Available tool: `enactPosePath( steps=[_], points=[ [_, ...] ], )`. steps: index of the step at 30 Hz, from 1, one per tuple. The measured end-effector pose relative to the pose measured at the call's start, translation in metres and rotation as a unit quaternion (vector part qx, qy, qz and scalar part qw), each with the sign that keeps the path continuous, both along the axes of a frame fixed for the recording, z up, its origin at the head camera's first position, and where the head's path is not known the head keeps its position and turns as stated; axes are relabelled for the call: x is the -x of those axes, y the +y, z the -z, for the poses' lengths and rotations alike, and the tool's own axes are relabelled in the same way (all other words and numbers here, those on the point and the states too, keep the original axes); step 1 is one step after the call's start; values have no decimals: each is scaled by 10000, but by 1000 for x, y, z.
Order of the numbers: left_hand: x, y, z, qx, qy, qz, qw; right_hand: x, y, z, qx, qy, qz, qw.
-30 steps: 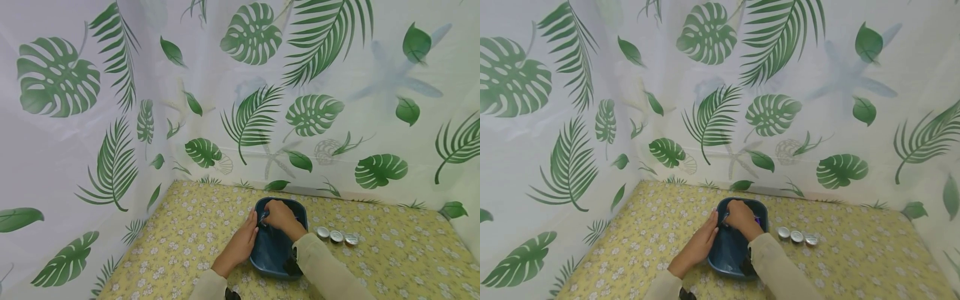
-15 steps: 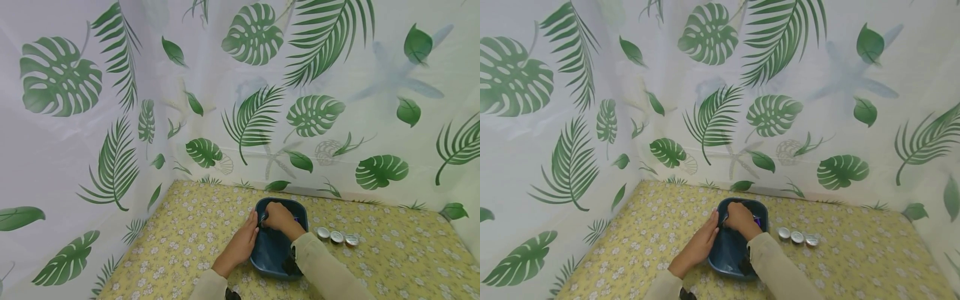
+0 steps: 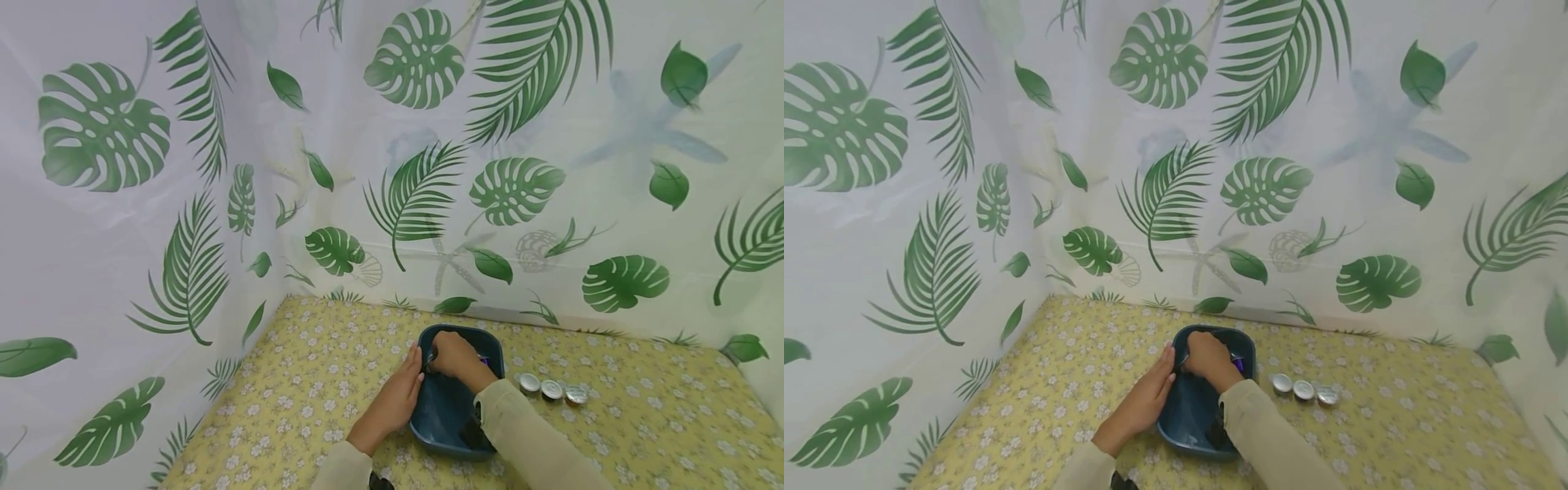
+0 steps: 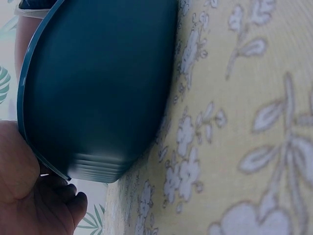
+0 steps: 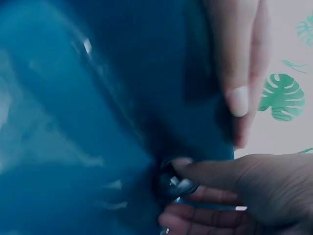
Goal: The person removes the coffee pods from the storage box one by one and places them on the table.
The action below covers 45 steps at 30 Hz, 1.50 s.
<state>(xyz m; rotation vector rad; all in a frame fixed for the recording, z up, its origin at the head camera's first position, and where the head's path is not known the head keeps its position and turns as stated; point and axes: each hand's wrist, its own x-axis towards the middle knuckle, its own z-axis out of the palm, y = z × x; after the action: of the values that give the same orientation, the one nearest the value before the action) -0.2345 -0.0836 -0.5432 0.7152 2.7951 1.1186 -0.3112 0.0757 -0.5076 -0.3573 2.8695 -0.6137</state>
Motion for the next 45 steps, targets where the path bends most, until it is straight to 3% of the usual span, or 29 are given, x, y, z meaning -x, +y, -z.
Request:
enactPosePath(
  steps=[12,18,36,45],
  points=[
    [-1,3,3,-12,9,19,10000,-2,2,4,15,-42,99,9999],
    [-1,4,2,-36,17,30,10000,0,7,6,75,157,-43,9998],
    [-2,3,0,-62,70,-50,9999,-5,17,-12,355,438,-174,9983],
    [-3,3,-1,-84,21,-75,9999,-21,20,-29,452,679,-313,9962]
  ],
)
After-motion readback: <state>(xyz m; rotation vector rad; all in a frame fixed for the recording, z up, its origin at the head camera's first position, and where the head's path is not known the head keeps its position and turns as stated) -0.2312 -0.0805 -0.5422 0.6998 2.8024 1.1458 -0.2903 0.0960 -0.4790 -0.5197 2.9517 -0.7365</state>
